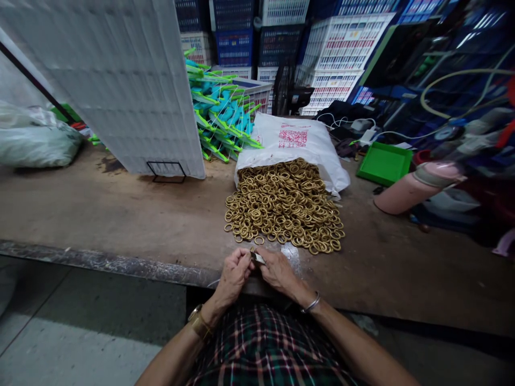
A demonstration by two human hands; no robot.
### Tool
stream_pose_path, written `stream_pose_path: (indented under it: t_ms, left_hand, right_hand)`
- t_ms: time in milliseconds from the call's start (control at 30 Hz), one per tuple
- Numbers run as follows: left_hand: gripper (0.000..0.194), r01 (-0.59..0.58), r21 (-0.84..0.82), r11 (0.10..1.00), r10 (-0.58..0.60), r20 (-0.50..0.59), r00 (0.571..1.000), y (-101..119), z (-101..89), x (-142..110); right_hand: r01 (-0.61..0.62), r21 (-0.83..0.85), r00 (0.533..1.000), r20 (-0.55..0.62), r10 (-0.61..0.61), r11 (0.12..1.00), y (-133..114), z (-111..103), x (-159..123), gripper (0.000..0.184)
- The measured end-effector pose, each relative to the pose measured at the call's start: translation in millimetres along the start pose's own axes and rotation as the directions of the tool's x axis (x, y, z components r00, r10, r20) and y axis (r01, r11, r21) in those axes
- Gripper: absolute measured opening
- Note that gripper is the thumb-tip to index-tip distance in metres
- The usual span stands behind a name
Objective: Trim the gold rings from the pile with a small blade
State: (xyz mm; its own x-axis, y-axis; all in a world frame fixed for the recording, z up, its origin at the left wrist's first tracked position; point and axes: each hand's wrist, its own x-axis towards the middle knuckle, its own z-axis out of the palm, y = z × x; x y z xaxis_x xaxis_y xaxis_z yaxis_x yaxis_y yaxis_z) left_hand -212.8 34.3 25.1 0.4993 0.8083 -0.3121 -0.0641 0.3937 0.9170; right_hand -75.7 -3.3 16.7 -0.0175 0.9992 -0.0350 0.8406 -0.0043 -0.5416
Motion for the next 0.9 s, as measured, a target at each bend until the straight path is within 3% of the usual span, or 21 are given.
stream_pose_path:
  t_ms: [133,333,467,567,700,900]
  left_hand:
    - [0.036,-0.016,0.049,0.999,0.016,0.005,1.000,-3,-2.0,0]
    - [0.036,0.013,-0.019,1.000,-0.013,0.010,1.000,-8,-4.2,-2]
    - [0.034,-0.004,0.007,1.000,0.004,0.031,1.000,-6,-5.6,-5]
    - [0.033,-0.031,-0.022,0.999,0.032,0.044,0.999,-7,-7.6,-3]
    - [0.035,-0.037,-0.032,0.999,0.038,0.030,0.999,-9,-8.7,-1]
    - [0.036,-0.007,-0.028,1.000,0.007,0.011,1.000,-6,-7.0,-3]
  right_hand:
    - [-0.017,-0.062,1.000,0.025,0.018,0.998,-1,0,1,0.028]
    - [-0.102,-0.179,0.993,0.039,0.111,0.979,-1,6,5,0.034]
    - [-0.155,-0.174,0.987,0.006,0.158,0.973,6,2,11,0.039]
    - [-0.094,-0.113,0.995,-0.046,0.089,0.989,8,-1,12,0.036]
    - [0.040,-0.097,0.999,-0.020,-0.042,0.995,2,0,9,0.030]
    - [0.037,-0.139,0.999,0.022,-0.034,0.990,-7,-2,5,0.030]
